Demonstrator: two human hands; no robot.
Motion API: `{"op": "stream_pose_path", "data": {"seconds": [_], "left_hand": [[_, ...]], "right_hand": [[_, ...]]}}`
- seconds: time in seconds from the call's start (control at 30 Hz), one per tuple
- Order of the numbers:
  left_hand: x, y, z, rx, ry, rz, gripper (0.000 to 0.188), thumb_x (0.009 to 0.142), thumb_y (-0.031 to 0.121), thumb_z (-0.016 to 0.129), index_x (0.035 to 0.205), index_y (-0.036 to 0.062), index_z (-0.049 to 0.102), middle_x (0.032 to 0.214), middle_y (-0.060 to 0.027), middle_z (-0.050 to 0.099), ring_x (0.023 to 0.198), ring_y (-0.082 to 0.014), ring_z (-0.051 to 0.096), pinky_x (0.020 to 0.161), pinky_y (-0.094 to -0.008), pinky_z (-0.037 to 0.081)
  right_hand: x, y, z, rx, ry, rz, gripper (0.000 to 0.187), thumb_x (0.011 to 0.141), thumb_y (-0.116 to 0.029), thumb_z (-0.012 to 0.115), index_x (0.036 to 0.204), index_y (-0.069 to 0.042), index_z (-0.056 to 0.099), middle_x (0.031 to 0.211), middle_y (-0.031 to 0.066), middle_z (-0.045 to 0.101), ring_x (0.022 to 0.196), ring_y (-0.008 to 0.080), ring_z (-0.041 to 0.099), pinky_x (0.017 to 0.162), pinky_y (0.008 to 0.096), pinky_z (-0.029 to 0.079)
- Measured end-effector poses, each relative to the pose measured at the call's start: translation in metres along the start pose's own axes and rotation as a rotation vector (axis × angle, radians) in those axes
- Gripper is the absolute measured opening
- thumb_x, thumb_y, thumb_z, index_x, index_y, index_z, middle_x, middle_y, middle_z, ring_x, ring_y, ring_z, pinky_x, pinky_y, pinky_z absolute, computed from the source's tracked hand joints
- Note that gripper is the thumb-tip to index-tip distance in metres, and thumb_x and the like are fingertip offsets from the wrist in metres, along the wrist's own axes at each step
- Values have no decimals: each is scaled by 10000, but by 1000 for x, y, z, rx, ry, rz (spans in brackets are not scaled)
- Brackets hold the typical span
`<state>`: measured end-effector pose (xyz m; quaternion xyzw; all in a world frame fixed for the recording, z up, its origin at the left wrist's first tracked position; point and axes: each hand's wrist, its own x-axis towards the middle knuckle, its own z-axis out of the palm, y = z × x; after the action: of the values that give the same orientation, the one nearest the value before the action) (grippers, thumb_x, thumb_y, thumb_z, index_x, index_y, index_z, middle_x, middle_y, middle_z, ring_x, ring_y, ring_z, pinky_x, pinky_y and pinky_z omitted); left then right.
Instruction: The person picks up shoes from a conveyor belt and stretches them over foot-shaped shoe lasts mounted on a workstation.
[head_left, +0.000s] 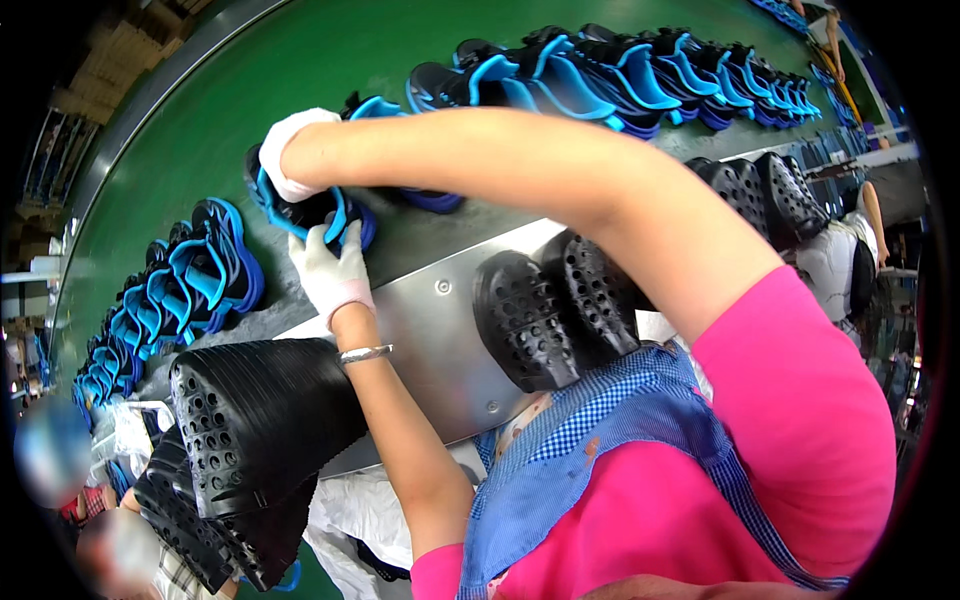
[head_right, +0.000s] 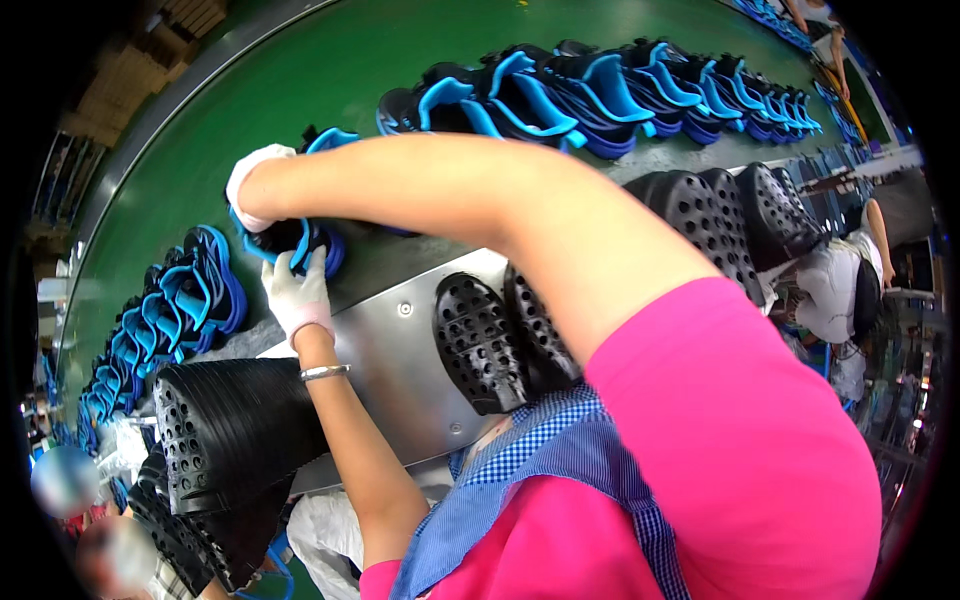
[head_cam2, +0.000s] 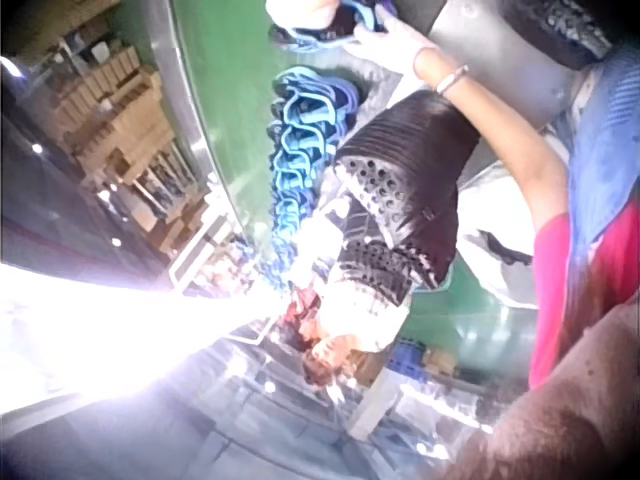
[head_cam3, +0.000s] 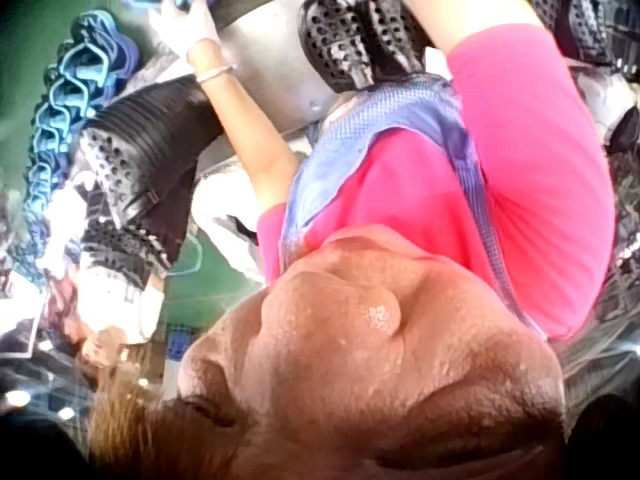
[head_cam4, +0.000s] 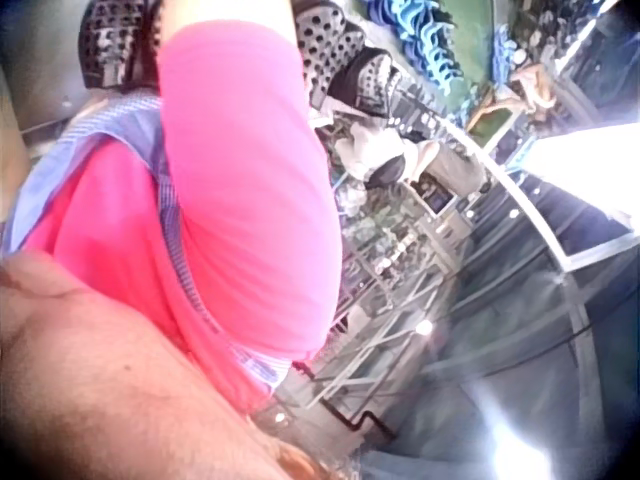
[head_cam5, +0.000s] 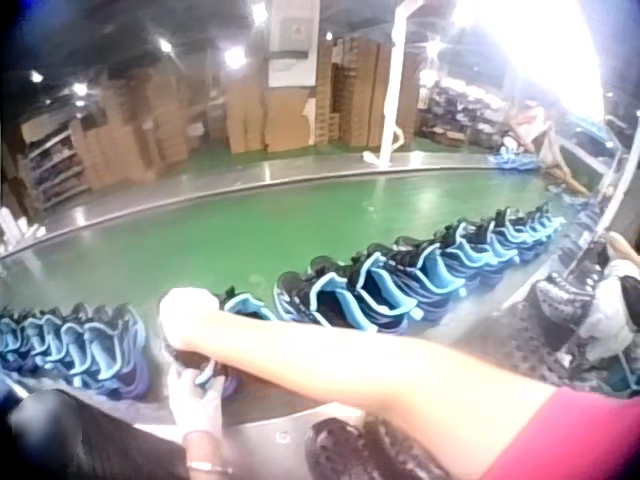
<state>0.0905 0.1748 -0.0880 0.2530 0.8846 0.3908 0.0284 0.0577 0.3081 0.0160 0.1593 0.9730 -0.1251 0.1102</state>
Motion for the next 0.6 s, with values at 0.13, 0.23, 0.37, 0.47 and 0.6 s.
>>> {"op": "stream_pose_path", "data": {"seconds": [0.13, 0.23, 0.37, 0.47, 0.6], "left_hand": [[18, -29, -2, 183, -21, 116, 367, 741, 340, 754, 963, 59, 674, 1227, -291, 520, 1105, -417, 517, 967, -420, 404], [28, -19, -9, 143, -218, 111, 364, 755, 399, 733, 908, 73, 686, 1214, -244, 545, 1070, -385, 541, 940, -411, 422], [17, -14, 14, 47, -258, 206, 322, 766, 343, 740, 877, 49, 668, 1285, -214, 525, 1069, -332, 551, 897, -349, 440], [-5, 31, 39, 102, -244, 280, 318, 779, 336, 712, 910, 50, 668, 1260, -236, 523, 1073, -363, 536, 927, -392, 419], [-8, 61, 50, 194, -279, 212, 375, 796, 385, 679, 999, 70, 661, 1253, -295, 494, 1145, -419, 489, 993, -424, 382]], "right_hand": [[-101, 32, -83, 17, -35, -22, 311, 723, -207, 573, 942, -31, 707, 896, 185, 683, 826, 293, 668, 717, 371, 523], [-206, 106, -103, 2, 294, 88, 353, 758, -262, 531, 967, -19, 679, 859, 157, 680, 786, 289, 652, 698, 383, 509], [-377, 170, -114, -69, 584, 403, 358, 801, -270, 545, 1108, -96, 603, 925, 169, 655, 870, 312, 639, 777, 396, 499], [-493, 212, -95, -305, 684, 671, 417, 816, -121, 463, 1218, -144, 573, 929, 162, 670, 844, 308, 660, 764, 382, 514], [-568, 233, -59, -334, 509, 935, 453, 818, -69, 464, 1248, -186, 544, 956, 163, 663, 877, 312, 655, 780, 392, 512]]}}
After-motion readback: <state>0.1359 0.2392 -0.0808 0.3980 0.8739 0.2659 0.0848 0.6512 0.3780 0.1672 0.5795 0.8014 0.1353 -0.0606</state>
